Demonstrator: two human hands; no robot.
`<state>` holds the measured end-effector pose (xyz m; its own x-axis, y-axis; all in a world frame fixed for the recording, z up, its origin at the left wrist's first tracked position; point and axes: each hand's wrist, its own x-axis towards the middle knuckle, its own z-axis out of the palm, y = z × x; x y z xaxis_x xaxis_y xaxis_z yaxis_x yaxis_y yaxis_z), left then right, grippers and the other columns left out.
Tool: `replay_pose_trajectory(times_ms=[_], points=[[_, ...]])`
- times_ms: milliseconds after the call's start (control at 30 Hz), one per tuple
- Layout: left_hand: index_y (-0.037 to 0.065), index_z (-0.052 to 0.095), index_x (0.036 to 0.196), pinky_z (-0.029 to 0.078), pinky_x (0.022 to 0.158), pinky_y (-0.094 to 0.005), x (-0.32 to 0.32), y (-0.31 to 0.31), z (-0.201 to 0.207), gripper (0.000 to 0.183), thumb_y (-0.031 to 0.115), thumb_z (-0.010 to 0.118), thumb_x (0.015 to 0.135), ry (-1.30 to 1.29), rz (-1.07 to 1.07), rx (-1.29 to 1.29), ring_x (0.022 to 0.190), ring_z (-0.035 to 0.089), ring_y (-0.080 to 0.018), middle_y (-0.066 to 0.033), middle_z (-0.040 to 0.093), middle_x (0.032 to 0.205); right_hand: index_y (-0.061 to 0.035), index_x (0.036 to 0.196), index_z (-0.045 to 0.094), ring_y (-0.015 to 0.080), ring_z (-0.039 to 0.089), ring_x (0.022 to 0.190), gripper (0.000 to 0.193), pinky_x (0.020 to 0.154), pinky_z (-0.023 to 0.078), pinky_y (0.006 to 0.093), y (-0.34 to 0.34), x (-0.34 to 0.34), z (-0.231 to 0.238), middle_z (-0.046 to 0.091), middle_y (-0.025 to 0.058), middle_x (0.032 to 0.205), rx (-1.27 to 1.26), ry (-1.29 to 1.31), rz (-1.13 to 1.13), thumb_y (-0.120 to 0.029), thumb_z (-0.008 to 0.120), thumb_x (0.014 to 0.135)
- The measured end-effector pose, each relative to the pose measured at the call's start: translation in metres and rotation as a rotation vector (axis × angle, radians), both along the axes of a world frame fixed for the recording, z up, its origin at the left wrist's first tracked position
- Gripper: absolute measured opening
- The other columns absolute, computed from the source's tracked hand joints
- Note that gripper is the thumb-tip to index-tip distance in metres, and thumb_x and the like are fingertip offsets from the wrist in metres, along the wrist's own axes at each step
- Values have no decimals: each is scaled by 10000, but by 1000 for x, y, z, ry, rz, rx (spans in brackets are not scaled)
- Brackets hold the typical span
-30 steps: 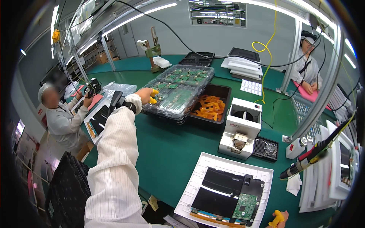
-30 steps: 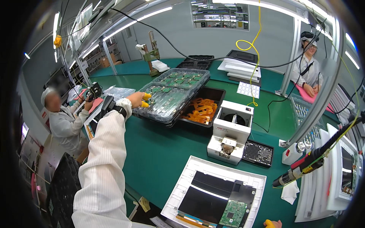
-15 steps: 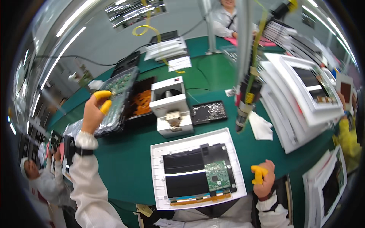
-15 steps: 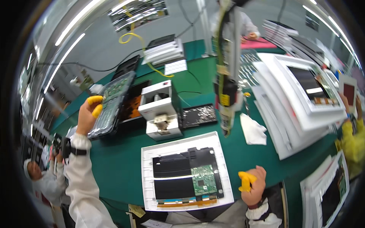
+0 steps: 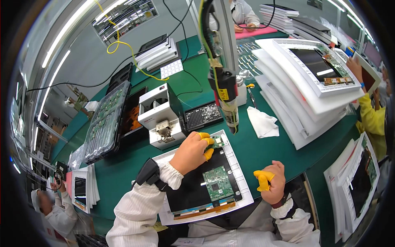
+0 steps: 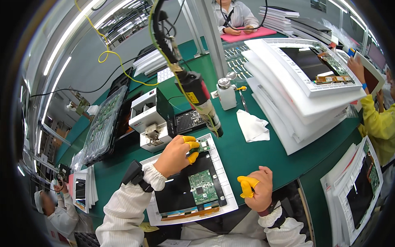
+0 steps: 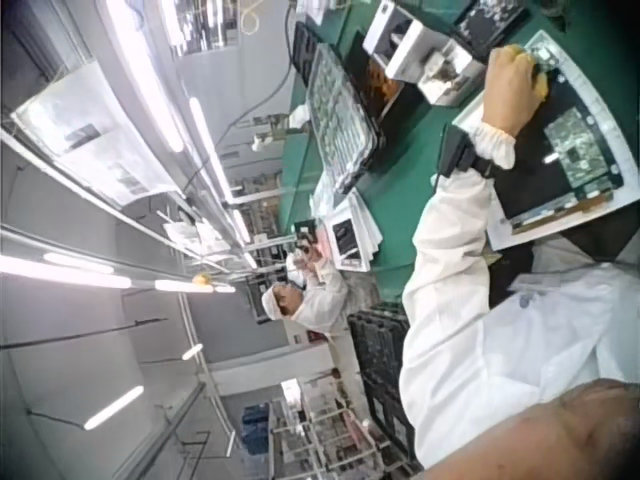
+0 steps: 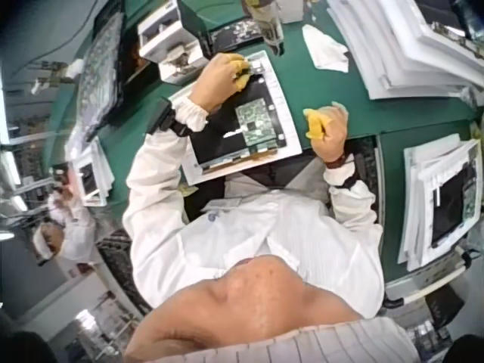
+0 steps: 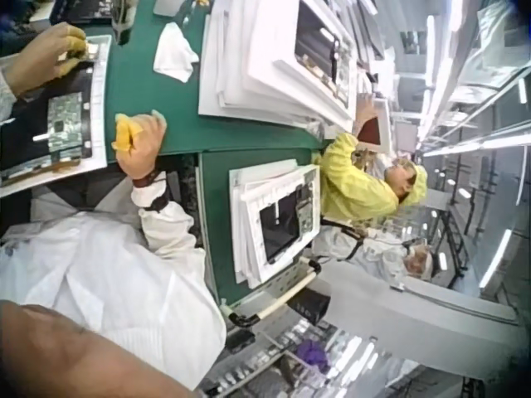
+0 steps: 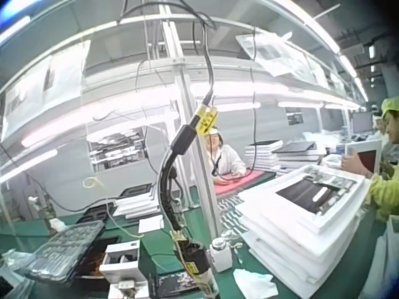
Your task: Assembling a circuit board and screen components into a plastic housing using an electric screwdriver.
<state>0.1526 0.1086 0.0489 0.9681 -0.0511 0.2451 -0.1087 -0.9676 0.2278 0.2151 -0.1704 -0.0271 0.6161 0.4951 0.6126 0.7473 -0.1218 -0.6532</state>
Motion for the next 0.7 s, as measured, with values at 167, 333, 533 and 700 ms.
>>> replay_pose_trajectory(times_ms=[167, 333, 533, 700], points=[[21, 668, 984, 464, 863, -352, 6, 1, -15, 294, 135, 711, 717, -23, 31, 52, 926, 549, -277, -116, 621, 1006, -69, 813, 668, 234, 571, 731, 271, 922, 345, 440, 1, 3, -4, 582, 41, 752, 13, -19, 7, -63, 635, 543], [21, 673, 967, 467, 861, -350, 15, -3, -18, 274, 133, 711, 720, -21, 24, 60, 925, 556, -274, -115, 626, 1008, -69, 813, 669, 229, 574, 729, 269, 923, 344, 443, -4, 6, -2, 587, 40, 757, 10, -22, 14, -66, 636, 546], [9, 679, 933, 473, 831, -347, 15, 0, -23, 235, 140, 695, 739, -61, 34, 35, 879, 557, -278, -126, 622, 941, -65, 808, 671, 230, 576, 731, 268, 924, 343, 443, -3, 5, 1, 590, 40, 760, 10, -6, 26, -69, 635, 543], [20, 680, 936, 475, 839, -351, 14, -2, -23, 244, 128, 717, 720, 5, 73, 56, 891, 562, -276, -117, 635, 958, -61, 802, 672, 229, 576, 729, 265, 923, 345, 441, -3, 5, 0, 589, 42, 755, 16, -15, 16, -67, 635, 540]])
